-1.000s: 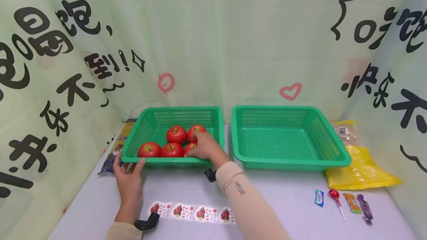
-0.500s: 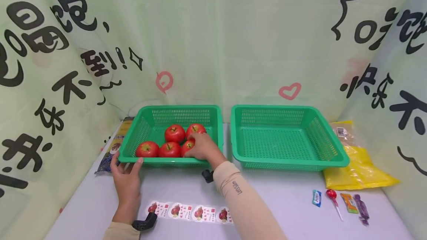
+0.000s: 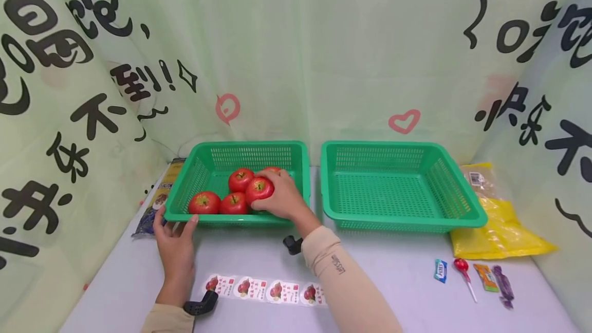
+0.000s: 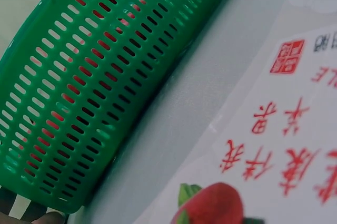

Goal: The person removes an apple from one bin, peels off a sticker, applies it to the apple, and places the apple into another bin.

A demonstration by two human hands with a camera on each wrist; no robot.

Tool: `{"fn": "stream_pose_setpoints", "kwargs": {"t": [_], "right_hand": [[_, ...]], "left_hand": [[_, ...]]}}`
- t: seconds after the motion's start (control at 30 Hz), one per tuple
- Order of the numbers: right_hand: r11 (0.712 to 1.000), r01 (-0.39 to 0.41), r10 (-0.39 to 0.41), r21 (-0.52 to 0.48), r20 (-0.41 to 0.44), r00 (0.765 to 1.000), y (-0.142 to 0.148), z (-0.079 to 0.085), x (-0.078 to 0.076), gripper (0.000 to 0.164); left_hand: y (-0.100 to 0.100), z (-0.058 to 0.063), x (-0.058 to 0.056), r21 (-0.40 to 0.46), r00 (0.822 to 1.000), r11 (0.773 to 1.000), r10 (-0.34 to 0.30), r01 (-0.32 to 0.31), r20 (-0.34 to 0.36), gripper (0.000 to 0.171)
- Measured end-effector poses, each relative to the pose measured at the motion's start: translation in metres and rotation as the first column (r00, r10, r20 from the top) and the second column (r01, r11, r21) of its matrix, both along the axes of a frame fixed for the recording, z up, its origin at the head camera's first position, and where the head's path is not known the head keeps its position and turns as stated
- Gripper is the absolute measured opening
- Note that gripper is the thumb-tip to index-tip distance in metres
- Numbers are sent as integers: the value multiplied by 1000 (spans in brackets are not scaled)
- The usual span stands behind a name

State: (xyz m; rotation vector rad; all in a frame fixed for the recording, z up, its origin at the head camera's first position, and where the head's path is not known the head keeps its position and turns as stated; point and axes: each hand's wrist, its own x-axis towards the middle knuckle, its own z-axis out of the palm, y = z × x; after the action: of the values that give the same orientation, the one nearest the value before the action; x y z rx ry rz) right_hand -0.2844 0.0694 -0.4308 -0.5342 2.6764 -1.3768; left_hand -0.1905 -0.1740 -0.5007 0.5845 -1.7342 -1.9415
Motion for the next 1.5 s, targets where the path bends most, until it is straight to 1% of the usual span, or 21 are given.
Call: {"fn": "stream_pose_setpoints", "kwargs": {"t": [0.1, 0.2, 0.3, 0.4, 0.47, 0.57, 0.67, 0.73, 0.8, 0.9, 1.0, 1.1, 1.2, 1.3, 1.4, 1.5], "right_hand": [[998, -4, 3, -58, -16, 1000, 3, -4, 0, 75], [991, -14, 10, -135, -29, 1000, 7, -5, 2, 74], [972, -20, 11, -234, -41, 999, 13, 0, 5, 73], [948, -15, -2, -317, -55, 998, 21, 10, 12, 75], [936, -16, -5, -350, -59, 998, 27, 17, 21, 79], [923, -37, 17, -383, -56, 998, 38, 25, 39, 83], [919, -71, 58, -389, -44, 997, 49, 27, 62, 83], [921, -87, 81, -379, -32, 996, 57, 26, 76, 83], [926, -89, 89, -366, -18, 996, 64, 22, 90, 83], [934, -67, 77, -351, 14, 997, 74, 14, 107, 81], [937, -16, 43, -348, 71, 997, 79, 2, 122, 81], [933, 43, 12, -357, 149, 989, 77, -9, 133, 81], [932, 92, -20, -349, 205, 979, 70, -21, 136, 81], [939, 136, -67, -316, 220, 973, 65, -35, 133, 80], [952, 162, -110, -261, 201, 973, 63, -47, 129, 77], [963, 165, -129, -213, 171, 977, 62, -55, 126, 75]], "left_hand": [[0, -3, 0, -1, 1000, 1000, 2, -2, 3, 88], [0, -6, -1, 0, 1000, 1000, 1, -1, 11, 88], [1, -7, -3, -2, 1000, 1000, -8, 8, 20, 88], [2, -7, -6, -4, 1000, 1000, -24, 24, 20, 88], [3, -7, -7, -6, 999, 1000, -26, 26, 20, 88], [4, -4, -6, -8, 1000, 1000, -28, 28, 11, 89], [3, -2, -4, -12, 1000, 1000, -19, 19, 16, 90], [2, 0, -2, -14, 1000, 1000, -16, 16, 21, 89], [2, 2, -1, -13, 1000, 1000, -13, 13, 24, 89], [0, 4, 0, -5, 999, 1000, -20, 20, 29, 88], [-1, 5, 0, 6, 999, 1000, -28, 28, 38, 89], [-3, 7, 1, 4, 998, 1000, -30, 30, 49, 90], [-5, 9, 3, -15, 998, 999, -30, 31, 61, 91], [-7, 11, 4, -38, 997, 999, -37, 39, 75, 93], [-10, 14, 8, -76, 993, 993, -80, 88, 91, 93], [-15, 20, 15, -126, 982, 981, -128, 145, 136, 94]]}}
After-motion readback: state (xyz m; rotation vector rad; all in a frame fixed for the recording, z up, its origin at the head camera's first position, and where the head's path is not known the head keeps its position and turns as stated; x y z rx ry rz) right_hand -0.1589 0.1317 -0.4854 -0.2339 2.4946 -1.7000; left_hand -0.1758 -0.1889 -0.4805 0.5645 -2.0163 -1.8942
